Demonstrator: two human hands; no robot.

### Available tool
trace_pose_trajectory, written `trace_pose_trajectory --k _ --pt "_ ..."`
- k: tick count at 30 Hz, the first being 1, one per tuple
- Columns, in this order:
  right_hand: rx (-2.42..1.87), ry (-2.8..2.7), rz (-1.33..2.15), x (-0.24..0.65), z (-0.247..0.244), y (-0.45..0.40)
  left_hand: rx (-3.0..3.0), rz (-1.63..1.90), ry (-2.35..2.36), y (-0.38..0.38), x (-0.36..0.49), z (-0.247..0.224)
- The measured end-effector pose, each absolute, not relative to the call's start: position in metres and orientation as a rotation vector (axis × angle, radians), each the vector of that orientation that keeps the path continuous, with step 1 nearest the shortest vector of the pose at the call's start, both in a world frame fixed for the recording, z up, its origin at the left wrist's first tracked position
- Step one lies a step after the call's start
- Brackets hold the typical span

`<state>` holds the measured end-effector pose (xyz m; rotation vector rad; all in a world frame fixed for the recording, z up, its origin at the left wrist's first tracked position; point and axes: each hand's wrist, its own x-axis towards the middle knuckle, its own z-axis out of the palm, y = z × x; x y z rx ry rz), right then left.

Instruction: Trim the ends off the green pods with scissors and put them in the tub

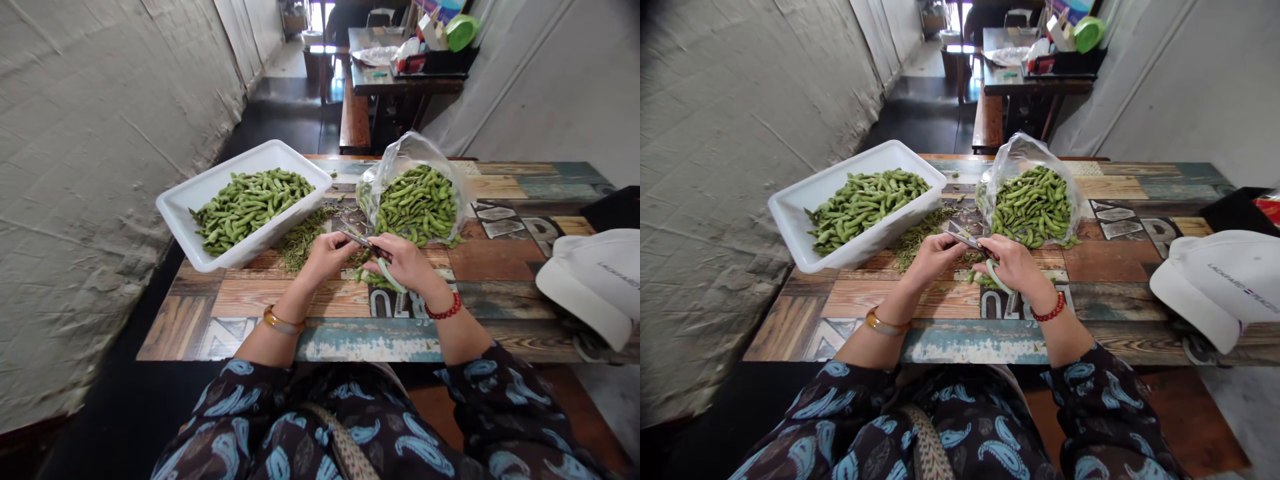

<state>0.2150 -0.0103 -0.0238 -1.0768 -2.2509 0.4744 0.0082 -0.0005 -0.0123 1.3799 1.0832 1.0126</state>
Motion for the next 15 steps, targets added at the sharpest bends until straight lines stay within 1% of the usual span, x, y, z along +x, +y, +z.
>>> trace_pose_trajectory --k 4,6,11,15 --pt "-1.096 -2.242 0.465 0.2159 -0.0273 -0.0097 1.495 1.093 1.094 0.0018 0.008 -0.0124" --pt "-1.128 -2.188 0.442 0.2156 -0.0295 -0.0085 1.462 1.155 1.1 0.002 0.0078 -0.0125" --pt "-1.231 -1.965 0.41 0.2169 -0.0295 -0.0034 1.041 1.127 0.949 0.0011 0.0063 -0.0128" --pt "-1.218 -1.93 0.423 0.2166 -0.0285 -0.0023 0.814 1.111 0.84 0.0032 0.0053 -0.0145"
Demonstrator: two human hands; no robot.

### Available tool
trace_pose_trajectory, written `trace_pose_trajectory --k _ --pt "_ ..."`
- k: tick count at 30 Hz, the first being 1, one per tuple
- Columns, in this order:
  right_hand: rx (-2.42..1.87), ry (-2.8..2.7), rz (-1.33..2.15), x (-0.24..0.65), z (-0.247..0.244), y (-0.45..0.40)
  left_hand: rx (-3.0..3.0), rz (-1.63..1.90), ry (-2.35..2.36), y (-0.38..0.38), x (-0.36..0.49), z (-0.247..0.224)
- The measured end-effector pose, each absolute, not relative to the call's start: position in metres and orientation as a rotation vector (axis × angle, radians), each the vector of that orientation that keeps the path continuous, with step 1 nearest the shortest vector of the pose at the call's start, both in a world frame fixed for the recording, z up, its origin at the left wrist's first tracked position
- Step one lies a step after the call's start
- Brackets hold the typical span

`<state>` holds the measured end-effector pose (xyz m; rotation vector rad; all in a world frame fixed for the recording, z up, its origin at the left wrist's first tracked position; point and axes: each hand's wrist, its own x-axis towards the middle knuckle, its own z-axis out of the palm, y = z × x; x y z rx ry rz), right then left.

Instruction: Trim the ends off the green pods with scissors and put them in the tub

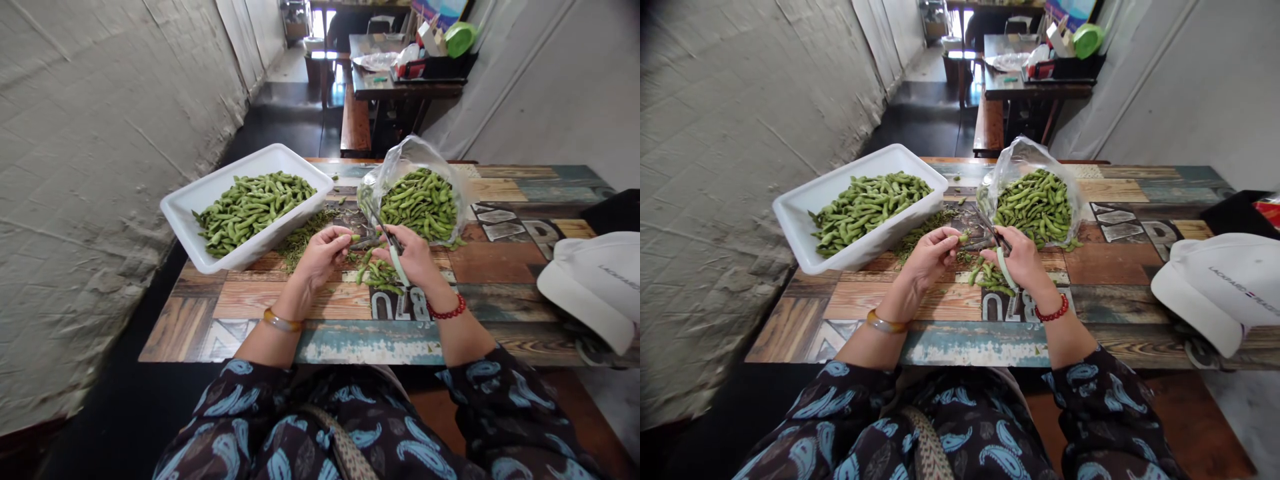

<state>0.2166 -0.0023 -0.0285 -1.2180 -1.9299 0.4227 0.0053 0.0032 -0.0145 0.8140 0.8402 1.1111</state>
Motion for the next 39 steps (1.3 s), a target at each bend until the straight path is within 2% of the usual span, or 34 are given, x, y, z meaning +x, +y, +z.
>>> trace_pose_trajectory --k 16,39 --pt "-1.004 -2.143 0.377 0.209 -0.03 -0.01 0.707 1.136 0.71 0.002 0.013 -0.017" --pt "-0.996 -2.19 0.394 0.209 -0.025 -0.012 0.798 1.131 0.758 0.002 0.013 -0.017"
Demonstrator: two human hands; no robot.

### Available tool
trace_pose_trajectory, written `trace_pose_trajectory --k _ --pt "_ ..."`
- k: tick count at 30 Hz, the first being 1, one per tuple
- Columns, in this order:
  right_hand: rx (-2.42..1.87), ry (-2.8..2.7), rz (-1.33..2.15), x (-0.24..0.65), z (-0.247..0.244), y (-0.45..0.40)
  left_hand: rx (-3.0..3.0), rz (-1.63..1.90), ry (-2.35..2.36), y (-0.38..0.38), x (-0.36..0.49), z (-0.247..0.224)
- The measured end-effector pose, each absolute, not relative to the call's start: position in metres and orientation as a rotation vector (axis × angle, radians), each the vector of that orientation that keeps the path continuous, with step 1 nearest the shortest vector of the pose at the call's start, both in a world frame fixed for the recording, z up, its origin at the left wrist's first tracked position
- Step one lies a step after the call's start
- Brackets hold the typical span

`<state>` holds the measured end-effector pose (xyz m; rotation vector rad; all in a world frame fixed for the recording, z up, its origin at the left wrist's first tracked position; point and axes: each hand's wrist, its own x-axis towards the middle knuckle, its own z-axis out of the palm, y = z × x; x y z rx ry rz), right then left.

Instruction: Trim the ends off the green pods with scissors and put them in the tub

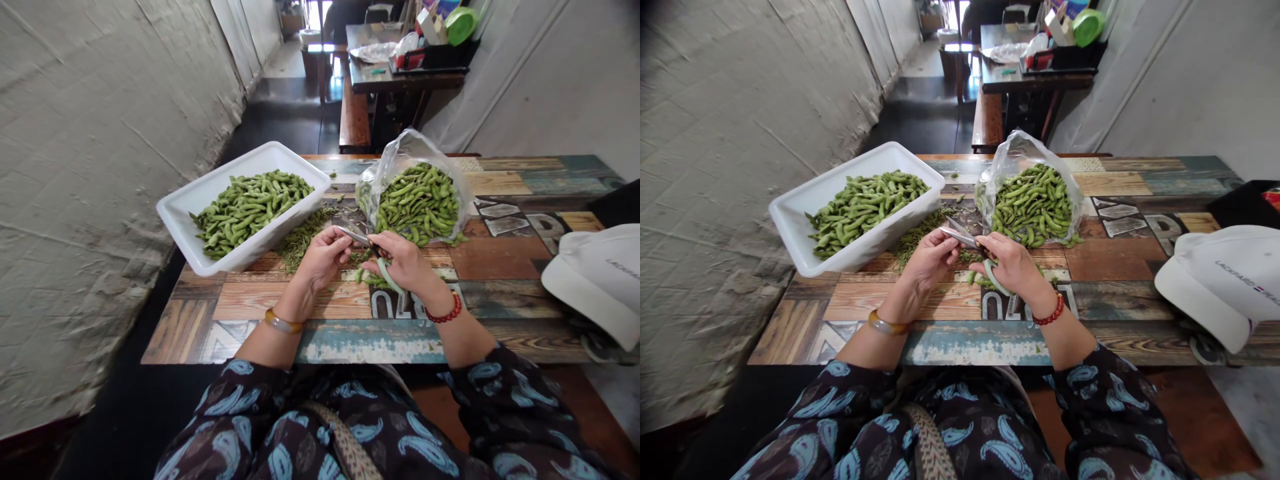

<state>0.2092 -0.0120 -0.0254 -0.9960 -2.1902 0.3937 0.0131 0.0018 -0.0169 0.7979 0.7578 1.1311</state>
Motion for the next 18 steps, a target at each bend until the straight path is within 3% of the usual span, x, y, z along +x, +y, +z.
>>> trace_pose_trajectory --k 13,18 --pt "-1.26 -1.786 0.466 0.23 -0.023 0.002 0.643 1.052 0.709 0.003 0.009 -0.008" --pt "-1.223 -1.706 0.543 0.236 -0.022 0.006 1.048 0.966 0.851 0.0 0.016 -0.017"
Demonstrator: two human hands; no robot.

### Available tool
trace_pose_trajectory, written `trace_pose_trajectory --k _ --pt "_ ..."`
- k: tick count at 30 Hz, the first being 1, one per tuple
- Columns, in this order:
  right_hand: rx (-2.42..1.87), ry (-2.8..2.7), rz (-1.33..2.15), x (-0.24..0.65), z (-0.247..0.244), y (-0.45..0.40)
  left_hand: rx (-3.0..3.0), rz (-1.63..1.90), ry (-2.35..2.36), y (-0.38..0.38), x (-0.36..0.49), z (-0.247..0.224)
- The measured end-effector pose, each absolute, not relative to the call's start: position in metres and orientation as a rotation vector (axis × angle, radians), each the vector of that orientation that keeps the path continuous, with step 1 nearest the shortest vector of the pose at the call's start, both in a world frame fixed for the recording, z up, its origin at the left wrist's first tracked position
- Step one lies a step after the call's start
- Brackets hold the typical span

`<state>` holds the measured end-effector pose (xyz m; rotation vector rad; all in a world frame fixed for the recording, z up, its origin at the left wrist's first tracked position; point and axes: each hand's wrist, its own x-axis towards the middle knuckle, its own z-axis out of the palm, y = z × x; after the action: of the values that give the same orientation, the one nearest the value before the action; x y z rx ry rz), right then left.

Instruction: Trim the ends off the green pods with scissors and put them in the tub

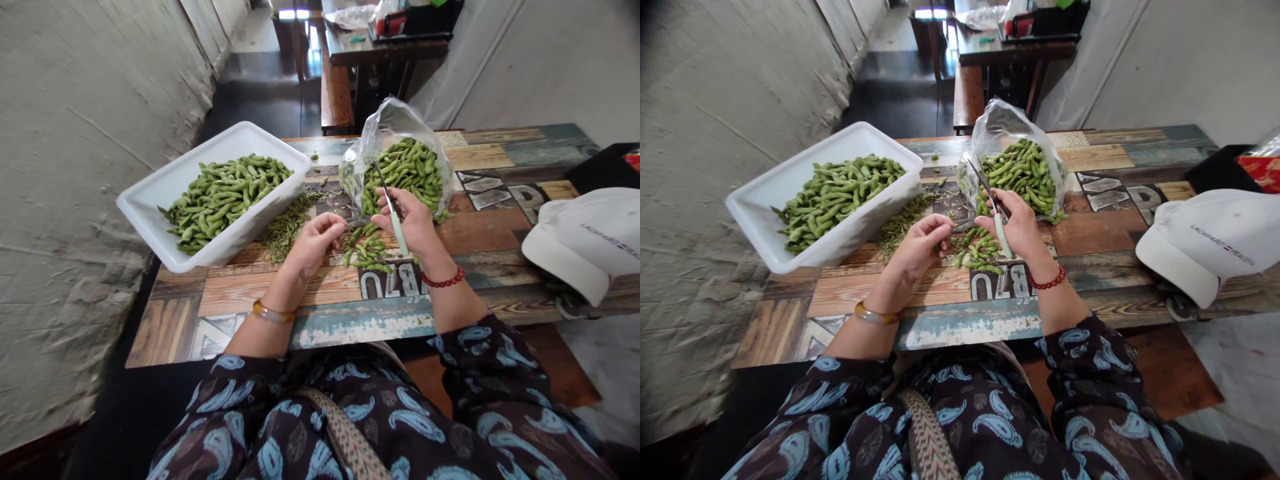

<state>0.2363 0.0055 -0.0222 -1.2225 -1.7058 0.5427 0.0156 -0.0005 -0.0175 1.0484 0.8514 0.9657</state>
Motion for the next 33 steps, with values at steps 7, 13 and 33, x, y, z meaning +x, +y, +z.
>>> trace_pose_trajectory --k 7,13,33 --pt "-1.184 -1.803 0.557 0.227 -0.019 0.002 2.008 0.808 1.036 -0.006 0.03 -0.039" --pt "-1.172 -1.822 0.559 0.224 -0.02 0.001 1.946 0.856 1.018 -0.005 0.031 -0.031" --pt "-0.967 -2.205 0.469 0.217 -0.021 -0.007 1.155 1.143 0.913 -0.005 0.016 -0.012"
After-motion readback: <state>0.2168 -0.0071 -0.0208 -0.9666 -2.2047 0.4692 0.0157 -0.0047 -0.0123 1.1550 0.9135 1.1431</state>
